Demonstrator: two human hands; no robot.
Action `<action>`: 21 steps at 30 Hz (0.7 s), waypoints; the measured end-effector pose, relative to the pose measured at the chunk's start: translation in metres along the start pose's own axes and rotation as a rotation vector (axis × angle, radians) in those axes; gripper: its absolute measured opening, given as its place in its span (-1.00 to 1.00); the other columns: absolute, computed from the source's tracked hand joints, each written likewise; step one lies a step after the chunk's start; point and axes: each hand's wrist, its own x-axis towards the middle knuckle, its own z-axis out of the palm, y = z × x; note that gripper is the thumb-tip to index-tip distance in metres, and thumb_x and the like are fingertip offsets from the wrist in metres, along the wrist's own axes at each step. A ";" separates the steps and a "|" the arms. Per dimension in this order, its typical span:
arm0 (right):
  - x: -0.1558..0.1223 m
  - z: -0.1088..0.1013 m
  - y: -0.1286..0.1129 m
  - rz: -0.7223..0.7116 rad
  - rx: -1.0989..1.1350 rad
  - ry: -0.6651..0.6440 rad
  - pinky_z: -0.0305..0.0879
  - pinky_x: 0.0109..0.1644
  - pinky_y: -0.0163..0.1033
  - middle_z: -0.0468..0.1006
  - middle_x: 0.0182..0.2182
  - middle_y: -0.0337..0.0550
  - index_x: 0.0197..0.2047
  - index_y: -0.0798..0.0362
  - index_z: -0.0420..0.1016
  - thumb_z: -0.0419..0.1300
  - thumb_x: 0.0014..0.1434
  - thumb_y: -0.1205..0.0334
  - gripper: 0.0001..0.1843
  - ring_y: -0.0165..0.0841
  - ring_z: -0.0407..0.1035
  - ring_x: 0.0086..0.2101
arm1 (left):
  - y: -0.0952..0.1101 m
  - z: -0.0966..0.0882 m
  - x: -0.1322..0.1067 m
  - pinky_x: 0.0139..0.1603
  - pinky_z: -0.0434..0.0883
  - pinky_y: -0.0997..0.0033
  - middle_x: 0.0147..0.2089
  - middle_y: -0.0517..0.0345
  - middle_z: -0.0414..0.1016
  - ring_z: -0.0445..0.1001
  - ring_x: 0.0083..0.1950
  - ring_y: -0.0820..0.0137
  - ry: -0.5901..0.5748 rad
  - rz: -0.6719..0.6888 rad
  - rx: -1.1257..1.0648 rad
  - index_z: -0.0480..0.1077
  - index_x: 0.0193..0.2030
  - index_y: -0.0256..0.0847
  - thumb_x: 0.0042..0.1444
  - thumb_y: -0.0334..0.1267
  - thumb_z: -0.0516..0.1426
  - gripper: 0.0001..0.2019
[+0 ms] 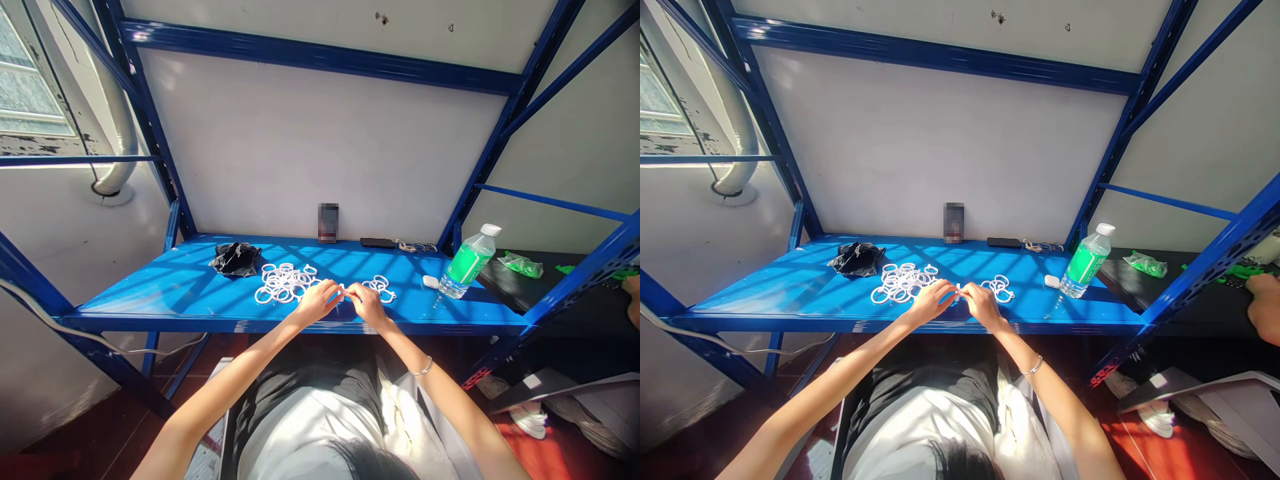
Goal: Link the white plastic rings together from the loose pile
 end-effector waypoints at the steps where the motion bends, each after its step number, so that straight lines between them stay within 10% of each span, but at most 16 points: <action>1: 0.000 0.000 0.000 0.000 0.000 0.001 0.29 -0.38 -0.29 0.56 -0.41 -0.15 -0.30 0.02 0.43 0.01 0.33 0.30 -0.79 -0.34 0.44 -0.43 | 0.000 0.000 0.000 -0.36 0.41 0.43 -0.22 0.06 0.45 0.47 -0.26 0.39 0.000 -0.001 0.001 0.32 -0.12 -0.22 0.33 -0.27 -0.01 -0.88; 21: 0.001 -0.001 -0.001 -0.010 0.017 0.004 0.32 -0.37 -0.27 0.58 -0.37 -0.14 -0.21 0.00 0.48 0.04 0.35 0.22 -0.80 -0.33 0.46 -0.41 | 0.002 0.000 -0.001 -0.39 0.38 0.43 -0.23 0.04 0.44 0.45 -0.28 0.38 0.026 0.005 0.015 0.29 -0.12 -0.23 0.34 -0.31 -0.05 -0.87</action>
